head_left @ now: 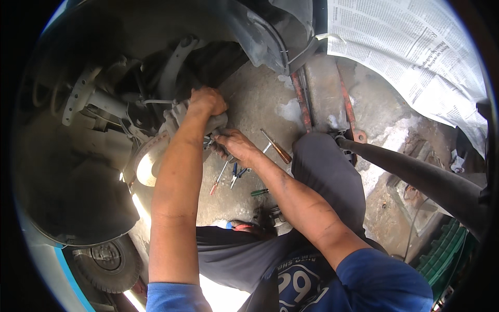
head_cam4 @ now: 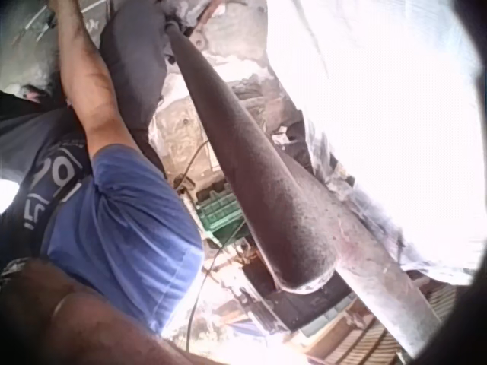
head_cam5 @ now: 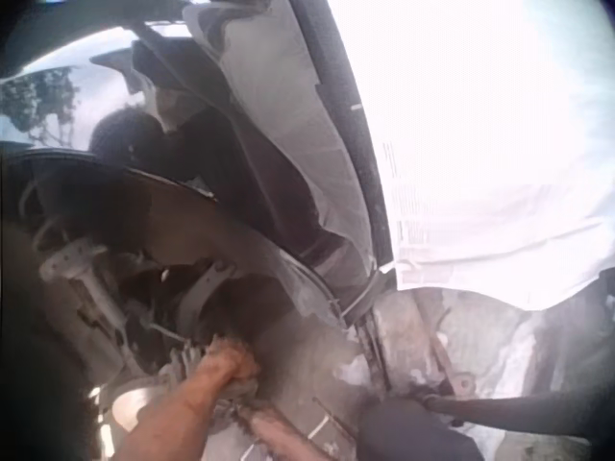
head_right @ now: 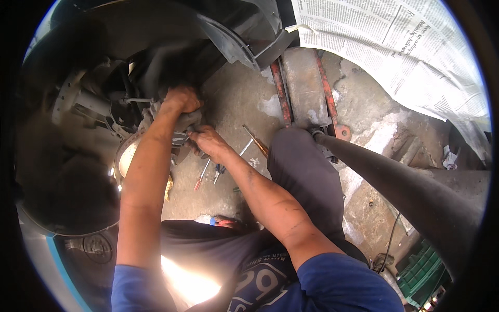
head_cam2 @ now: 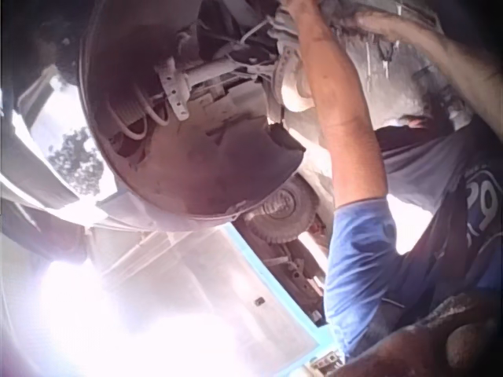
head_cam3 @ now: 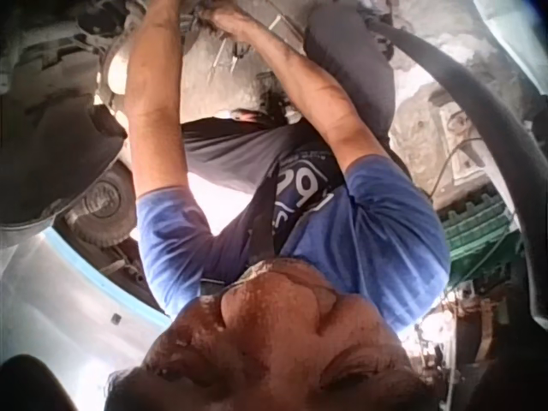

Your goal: The person works on a car's brake assembly, using a wrench and other tools to remove and adjust components. They then lift and mount a tire onto the wheel hub, securing it in place.

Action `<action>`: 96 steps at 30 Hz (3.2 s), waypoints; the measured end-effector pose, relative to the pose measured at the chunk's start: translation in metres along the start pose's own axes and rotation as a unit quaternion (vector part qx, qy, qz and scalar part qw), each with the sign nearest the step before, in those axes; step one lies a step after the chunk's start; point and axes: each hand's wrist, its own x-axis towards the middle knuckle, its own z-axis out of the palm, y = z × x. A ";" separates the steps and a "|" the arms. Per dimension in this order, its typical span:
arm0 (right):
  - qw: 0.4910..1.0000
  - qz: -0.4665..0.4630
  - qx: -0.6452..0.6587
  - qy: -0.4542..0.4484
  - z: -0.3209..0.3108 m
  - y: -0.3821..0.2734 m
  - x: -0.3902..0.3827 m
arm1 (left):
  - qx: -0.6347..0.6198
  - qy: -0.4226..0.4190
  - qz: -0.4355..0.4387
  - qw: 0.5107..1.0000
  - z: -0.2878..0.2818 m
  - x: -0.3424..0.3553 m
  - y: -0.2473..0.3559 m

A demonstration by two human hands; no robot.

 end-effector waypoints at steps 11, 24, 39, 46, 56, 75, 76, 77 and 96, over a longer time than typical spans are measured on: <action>0.957 -0.043 -0.277 0.069 0.002 -0.001 -0.008 | -0.562 0.409 -0.013 0.719 0.053 -0.124 0.002; 0.946 0.122 0.273 -0.123 -0.010 0.020 -0.008 | -0.938 -0.022 -0.050 0.342 0.167 -0.104 0.003; 0.716 -0.110 -0.674 0.149 0.032 0.005 -0.058 | -0.935 0.011 -0.104 0.339 0.161 -0.088 0.014; 0.975 0.079 -0.191 0.078 0.003 0.006 -0.046 | -0.969 -0.120 0.095 0.195 0.168 -0.098 -0.002; 0.686 -0.065 -0.717 0.107 0.038 0.015 -0.057 | -0.895 0.068 -0.149 0.415 0.163 -0.097 0.014; 0.766 -0.150 -0.608 0.143 0.028 0.036 -0.060 | -0.903 0.032 -0.131 0.407 0.179 -0.093 0.005; 0.767 -0.144 -0.607 0.150 0.028 0.037 -0.060 | -0.899 0.037 -0.137 0.415 0.174 -0.094 0.007; 0.767 -0.138 -0.606 0.156 0.027 0.039 -0.059 | -0.898 0.033 -0.138 0.416 0.169 -0.096 0.009; 0.998 0.037 0.040 0.036 0.002 0.055 -0.048 | -0.937 -0.028 -0.043 0.344 0.161 -0.105 0.002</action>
